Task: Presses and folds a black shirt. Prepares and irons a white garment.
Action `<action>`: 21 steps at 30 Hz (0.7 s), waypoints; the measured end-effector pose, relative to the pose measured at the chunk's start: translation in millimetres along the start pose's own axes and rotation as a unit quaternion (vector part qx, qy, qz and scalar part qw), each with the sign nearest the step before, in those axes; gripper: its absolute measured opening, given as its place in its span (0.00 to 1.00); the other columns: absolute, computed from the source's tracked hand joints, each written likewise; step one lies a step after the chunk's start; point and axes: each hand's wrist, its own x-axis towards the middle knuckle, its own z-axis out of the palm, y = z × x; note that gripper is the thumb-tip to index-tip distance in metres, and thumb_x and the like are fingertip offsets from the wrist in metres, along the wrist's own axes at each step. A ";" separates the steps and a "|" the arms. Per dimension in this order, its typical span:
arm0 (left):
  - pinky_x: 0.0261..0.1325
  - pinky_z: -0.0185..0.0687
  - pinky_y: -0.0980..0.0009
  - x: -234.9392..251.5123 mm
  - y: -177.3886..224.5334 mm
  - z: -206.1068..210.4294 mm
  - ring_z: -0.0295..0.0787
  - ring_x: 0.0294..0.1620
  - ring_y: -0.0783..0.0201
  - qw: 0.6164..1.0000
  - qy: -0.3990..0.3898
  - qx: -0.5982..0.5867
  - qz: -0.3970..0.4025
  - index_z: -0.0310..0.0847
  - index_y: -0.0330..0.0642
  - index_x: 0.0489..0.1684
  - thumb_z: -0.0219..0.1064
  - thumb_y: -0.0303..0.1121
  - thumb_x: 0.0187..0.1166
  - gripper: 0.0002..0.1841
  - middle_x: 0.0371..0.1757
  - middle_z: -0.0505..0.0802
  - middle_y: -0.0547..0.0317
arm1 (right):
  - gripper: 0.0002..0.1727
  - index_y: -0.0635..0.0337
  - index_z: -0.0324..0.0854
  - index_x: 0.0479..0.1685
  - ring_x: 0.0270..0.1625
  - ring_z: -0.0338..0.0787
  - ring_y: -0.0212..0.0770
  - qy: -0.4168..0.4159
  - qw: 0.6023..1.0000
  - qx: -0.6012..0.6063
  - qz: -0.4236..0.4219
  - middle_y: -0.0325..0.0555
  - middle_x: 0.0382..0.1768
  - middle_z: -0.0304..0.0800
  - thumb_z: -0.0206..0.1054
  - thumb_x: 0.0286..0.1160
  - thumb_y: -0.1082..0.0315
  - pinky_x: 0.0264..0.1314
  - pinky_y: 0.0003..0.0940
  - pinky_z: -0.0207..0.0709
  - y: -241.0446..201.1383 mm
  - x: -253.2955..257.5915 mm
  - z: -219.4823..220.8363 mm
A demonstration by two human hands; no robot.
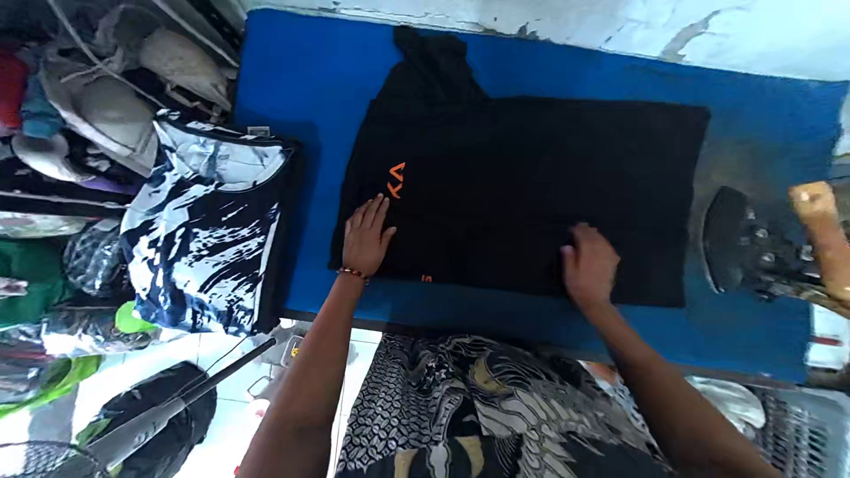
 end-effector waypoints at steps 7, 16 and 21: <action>0.85 0.36 0.25 18.2 0.7 -13.3 0.51 0.94 0.38 0.989 0.041 0.034 -0.139 0.59 0.44 0.92 0.47 0.48 0.93 0.31 0.93 0.64 0.49 | 0.49 0.62 0.45 0.96 0.97 0.40 0.64 0.019 0.985 -0.003 0.171 0.61 0.95 0.43 0.39 0.86 0.33 0.87 0.81 0.27 107.0 -20.9 -15.6; 0.80 0.62 0.30 196.1 15.7 -74.2 0.66 0.84 0.29 0.968 0.019 -0.011 -0.249 0.67 0.35 0.85 0.61 0.30 0.87 0.26 0.81 0.74 0.27 | 0.26 0.72 0.63 0.85 0.87 0.59 0.81 0.008 0.998 0.023 0.064 0.76 0.86 0.61 0.50 0.90 0.73 0.80 0.83 0.52 99.2 162.1 -79.9; 0.72 0.71 0.28 268.6 2.0 -110.3 0.79 0.72 0.26 0.949 -0.208 0.087 -0.223 0.76 0.27 0.73 0.75 0.28 0.75 0.27 0.68 0.84 0.23 | 0.40 0.72 0.71 0.76 0.72 0.69 0.92 -0.067 0.994 -0.076 -0.030 0.85 0.67 0.75 0.77 0.55 0.87 0.65 0.97 0.49 175.0 267.0 -84.5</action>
